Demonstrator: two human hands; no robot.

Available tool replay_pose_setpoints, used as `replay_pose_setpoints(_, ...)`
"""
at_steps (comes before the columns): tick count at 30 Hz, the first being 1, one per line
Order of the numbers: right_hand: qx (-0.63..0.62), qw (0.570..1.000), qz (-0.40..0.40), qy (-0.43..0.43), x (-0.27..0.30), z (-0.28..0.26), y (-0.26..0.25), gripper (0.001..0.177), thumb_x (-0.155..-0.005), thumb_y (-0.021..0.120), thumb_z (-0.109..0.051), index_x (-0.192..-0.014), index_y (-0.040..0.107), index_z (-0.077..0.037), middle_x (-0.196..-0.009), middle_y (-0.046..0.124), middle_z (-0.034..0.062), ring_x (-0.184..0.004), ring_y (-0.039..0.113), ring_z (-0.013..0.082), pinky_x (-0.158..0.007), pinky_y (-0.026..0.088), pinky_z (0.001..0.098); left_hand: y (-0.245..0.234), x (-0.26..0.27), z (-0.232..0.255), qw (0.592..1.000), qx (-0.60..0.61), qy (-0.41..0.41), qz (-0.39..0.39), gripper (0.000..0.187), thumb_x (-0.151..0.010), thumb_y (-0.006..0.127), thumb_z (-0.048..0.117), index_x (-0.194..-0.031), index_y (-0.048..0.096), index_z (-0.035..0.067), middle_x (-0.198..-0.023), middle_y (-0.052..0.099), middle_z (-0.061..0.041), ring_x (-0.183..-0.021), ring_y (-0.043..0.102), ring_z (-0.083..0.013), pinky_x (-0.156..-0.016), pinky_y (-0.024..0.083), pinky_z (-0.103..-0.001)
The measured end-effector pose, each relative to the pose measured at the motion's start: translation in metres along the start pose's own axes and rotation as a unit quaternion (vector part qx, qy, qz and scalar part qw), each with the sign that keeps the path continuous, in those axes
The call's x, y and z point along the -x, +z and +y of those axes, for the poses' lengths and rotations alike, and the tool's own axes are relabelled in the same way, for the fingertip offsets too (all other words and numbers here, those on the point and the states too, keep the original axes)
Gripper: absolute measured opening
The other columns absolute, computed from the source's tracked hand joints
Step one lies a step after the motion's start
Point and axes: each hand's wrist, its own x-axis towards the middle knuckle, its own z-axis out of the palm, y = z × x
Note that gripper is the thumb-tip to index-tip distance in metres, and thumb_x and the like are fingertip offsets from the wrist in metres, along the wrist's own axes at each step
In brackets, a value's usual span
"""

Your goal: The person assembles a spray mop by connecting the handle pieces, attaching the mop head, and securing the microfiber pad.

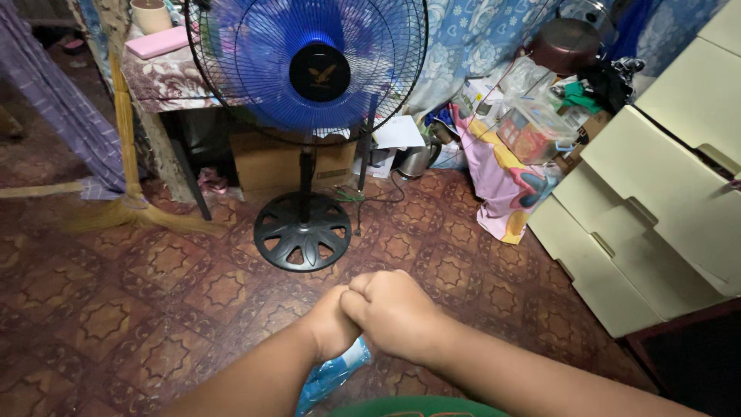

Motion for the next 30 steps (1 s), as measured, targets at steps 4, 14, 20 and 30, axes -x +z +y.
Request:
replay_pose_setpoints(4,-0.038,0.999,0.006,-0.006,-0.004,0.005,0.001,0.035,-0.089,0.057,-0.037,-0.084,0.069,-0.004,-0.08,0.07,0.0205,-0.076,0.071,0.0393,-0.073,0.057,0.0465,-0.003,-0.004,-0.003,0.997,-0.048,0.031,0.049,0.023,-0.081,0.066,0.003,-0.099,0.079,0.005,-0.101,0.08,-0.005,-0.094,0.071,-0.0136,-0.082,0.059,-0.035)
replay_pose_setpoints(14,-0.532,0.795,0.14,0.256,-0.07,0.074,-0.027,0.032,-0.099,0.061,-0.038,-0.088,0.06,-0.008,-0.067,0.061,0.0058,-0.054,0.06,0.0193,-0.053,0.057,0.0377,-0.043,0.043,0.042,0.966,-0.133,-0.031,0.219,0.04,-0.087,0.077,0.04,-0.076,0.068,0.003,-0.069,0.067,-0.008,-0.064,0.056,-0.0189,-0.064,0.049,-0.038)
replay_pose_setpoints(20,-0.566,0.721,-0.026,0.4,-0.094,0.072,0.035,0.038,-0.094,0.068,-0.047,-0.077,0.058,-0.015,-0.061,0.041,-0.0036,-0.046,0.032,0.0124,-0.044,0.029,0.0292,-0.093,0.094,0.045,0.949,-0.036,-0.072,0.306,0.034,-0.086,0.078,0.036,-0.075,0.069,0.005,-0.068,0.065,-0.004,-0.064,0.053,-0.0158,-0.062,0.047,-0.037)
replay_pose_setpoints(30,-0.724,0.621,-0.12,0.274,-0.149,-0.102,0.077,0.054,-0.054,0.039,0.012,-0.101,0.053,-0.008,-0.094,0.051,0.0123,-0.089,0.058,0.0324,-0.093,0.049,0.0543,-0.221,0.186,0.044,0.918,-0.074,-0.051,0.385,0.037,-0.086,0.078,0.037,-0.076,0.068,0.003,-0.068,0.067,-0.005,-0.064,0.057,-0.0166,-0.063,0.048,-0.037)
